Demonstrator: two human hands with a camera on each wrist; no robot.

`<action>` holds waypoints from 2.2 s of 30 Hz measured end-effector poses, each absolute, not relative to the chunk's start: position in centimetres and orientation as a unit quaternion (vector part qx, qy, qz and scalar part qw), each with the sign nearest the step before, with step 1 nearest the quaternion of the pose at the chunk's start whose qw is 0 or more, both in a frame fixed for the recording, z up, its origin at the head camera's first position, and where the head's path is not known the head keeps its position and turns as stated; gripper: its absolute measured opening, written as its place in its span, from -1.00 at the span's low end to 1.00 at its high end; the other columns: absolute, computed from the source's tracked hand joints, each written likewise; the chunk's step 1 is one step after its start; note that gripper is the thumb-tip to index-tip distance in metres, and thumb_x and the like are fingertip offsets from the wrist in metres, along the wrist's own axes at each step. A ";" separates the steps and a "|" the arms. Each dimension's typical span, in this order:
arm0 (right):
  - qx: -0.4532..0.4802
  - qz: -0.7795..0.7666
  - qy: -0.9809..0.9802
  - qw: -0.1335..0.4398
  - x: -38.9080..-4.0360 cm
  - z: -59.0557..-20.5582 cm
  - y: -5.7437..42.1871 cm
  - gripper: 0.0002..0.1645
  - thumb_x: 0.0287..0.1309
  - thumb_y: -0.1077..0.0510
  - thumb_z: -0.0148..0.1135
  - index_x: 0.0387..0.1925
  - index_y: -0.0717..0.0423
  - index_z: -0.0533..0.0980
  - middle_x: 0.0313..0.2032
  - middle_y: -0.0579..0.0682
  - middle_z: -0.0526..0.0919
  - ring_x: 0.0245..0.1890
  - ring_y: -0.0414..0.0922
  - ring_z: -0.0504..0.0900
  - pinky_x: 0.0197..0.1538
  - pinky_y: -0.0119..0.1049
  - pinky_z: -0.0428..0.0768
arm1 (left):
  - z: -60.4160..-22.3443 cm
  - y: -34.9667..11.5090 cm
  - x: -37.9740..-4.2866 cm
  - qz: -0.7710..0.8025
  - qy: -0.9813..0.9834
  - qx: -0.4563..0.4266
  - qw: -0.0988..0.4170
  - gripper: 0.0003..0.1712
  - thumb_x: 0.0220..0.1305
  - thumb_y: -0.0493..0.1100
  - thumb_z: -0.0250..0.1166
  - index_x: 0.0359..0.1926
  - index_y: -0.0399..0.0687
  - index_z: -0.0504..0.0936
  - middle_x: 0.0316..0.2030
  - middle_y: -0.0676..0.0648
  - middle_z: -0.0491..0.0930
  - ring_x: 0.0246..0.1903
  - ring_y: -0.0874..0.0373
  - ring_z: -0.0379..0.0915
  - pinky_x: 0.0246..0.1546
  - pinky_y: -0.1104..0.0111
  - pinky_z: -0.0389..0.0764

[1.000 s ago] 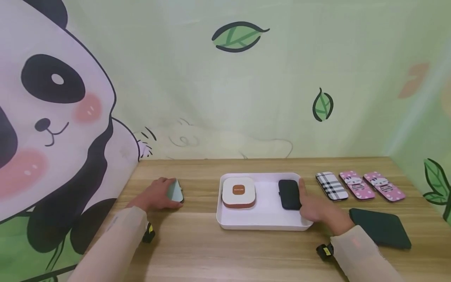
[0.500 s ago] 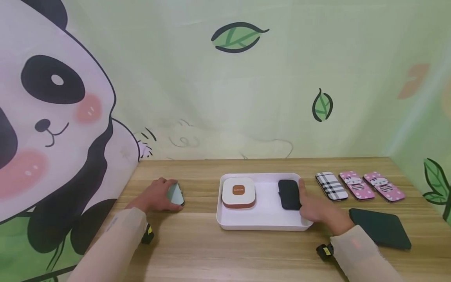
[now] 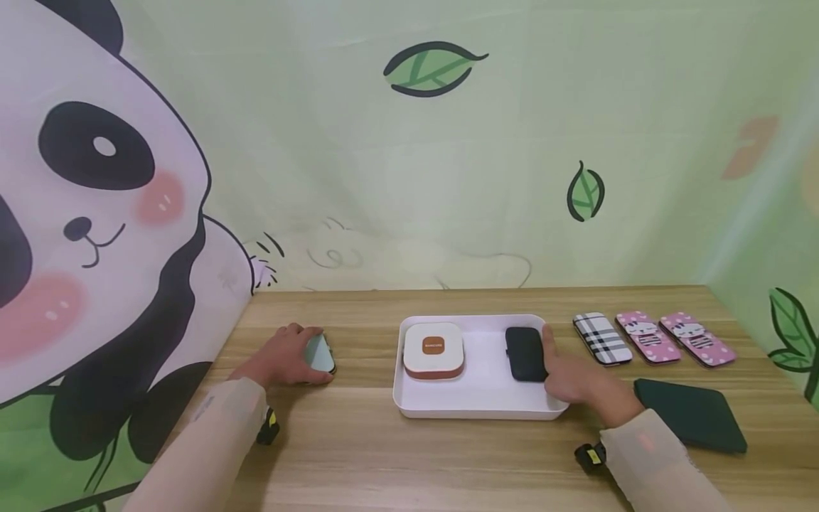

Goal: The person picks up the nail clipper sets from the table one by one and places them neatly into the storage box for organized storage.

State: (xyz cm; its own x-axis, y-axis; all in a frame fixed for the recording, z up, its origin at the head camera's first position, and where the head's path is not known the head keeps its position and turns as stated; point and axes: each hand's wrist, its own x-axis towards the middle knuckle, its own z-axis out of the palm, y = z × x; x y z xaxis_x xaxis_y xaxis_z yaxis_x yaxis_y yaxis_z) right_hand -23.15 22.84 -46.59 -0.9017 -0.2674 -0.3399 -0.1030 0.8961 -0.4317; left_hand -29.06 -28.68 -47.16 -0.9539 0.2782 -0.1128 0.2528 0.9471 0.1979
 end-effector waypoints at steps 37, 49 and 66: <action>-0.101 -0.203 0.957 0.180 -23.0 -46.6 22.5 0.13 0.10 0.28 -0.06 0.51 0.36 -0.50 -0.62 0.00 0.46 -0.70 -0.13 0.33 -0.57 -0.28 0.25 | -47.6 -27.7 -29.2 0.086 0.984 0.140 0.070 0.19 -0.15 0.50 0.44 0.45 0.05 0.34 0.22 -0.29 0.38 0.06 -0.15 0.35 -0.01 -0.01 0.49; -0.106 -0.197 0.959 0.175 -23.4 -47.0 22.7 0.15 0.10 0.28 -0.04 0.50 0.37 -0.51 -0.63 -0.03 0.44 -0.69 -0.14 0.35 -0.56 -0.28 0.27 | -45.8 -25.0 -29.1 0.105 0.980 0.165 0.042 0.18 -0.16 0.50 0.44 0.45 0.09 0.34 0.23 -0.22 0.39 0.05 -0.09 0.36 -0.07 0.04 0.52; -0.106 -0.199 0.958 0.174 -23.4 -46.8 22.6 0.15 0.09 0.28 -0.03 0.50 0.37 -0.51 -0.62 0.00 0.47 -0.69 -0.13 0.36 -0.56 -0.27 0.28 | -43.0 -20.1 -29.7 0.084 0.974 0.211 0.022 0.12 -0.11 0.44 0.45 0.44 0.07 0.36 0.22 -0.23 0.42 0.10 -0.11 0.37 0.02 0.00 0.52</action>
State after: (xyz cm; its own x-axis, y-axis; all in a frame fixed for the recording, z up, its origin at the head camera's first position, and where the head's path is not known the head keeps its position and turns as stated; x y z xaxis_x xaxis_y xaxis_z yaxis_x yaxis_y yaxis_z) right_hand -23.41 22.62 -46.82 -0.9165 -0.2735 -0.2919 -0.1348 0.8982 -0.4183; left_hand -29.66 -20.15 -42.96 -0.9102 0.4140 -0.0081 0.4065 0.8971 0.1734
